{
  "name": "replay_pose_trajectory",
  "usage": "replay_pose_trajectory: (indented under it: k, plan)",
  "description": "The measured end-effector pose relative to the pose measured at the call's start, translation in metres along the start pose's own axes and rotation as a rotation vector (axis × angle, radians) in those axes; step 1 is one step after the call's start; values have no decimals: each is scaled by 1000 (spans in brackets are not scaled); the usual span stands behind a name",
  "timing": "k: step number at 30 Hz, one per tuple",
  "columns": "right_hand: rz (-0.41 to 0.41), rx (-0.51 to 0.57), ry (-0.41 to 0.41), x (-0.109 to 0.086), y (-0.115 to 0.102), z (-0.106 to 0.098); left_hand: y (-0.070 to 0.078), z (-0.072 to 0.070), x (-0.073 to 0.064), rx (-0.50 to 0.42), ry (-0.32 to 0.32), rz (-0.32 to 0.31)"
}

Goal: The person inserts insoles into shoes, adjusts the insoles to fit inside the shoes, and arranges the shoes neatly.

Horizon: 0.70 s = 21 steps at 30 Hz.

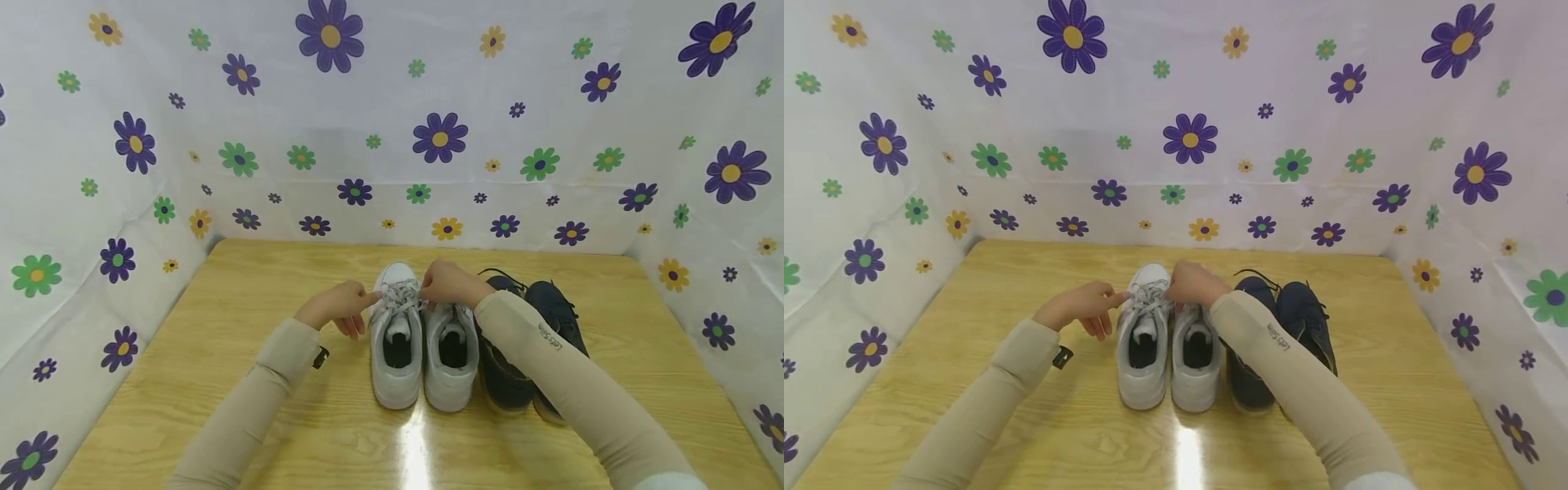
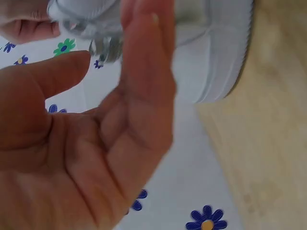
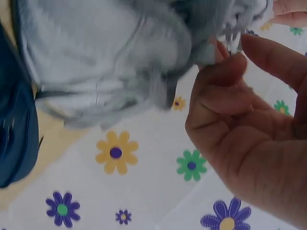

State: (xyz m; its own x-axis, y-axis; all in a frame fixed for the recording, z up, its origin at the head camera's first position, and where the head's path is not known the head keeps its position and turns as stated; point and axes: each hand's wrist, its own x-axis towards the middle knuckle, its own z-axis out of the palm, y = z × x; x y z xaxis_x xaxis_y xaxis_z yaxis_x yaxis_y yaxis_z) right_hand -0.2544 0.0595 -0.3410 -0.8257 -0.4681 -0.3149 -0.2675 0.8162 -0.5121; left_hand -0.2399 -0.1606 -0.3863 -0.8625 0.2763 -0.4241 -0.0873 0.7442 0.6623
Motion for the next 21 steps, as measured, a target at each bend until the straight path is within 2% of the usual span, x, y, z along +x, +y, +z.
replay_pose_trajectory:
  k: [2, 3, 7, 10, 12, 15, 18, 21]
  plan:
    - [8, 27, 9, 2, -1, 4, -2, 6, -1, -73, -16, 23]
    - [10, 50, 22, 2, -1, 6, -2, 8, -1, -100, -4, 38]
    - [26, 204, 105, 1, -2, 12, -5, 14, 2, -130, 113, 111]
    - [88, 338, 171, 0, -3, 14, -6, 17, 4, -121, 189, 152]
    - [110, 435, 228, 1, -4, 13, -5, 18, 5, -118, 230, 162]
    - [98, 550, 300, 3, -4, 11, -3, 19, 6, -160, 309, 158]
    - [69, 549, 328, 2, -1, 5, -2, 18, 5, -226, 384, 133]
    - [76, 444, 313, -3, 3, -1, -4, 15, 2, -241, 414, 120]
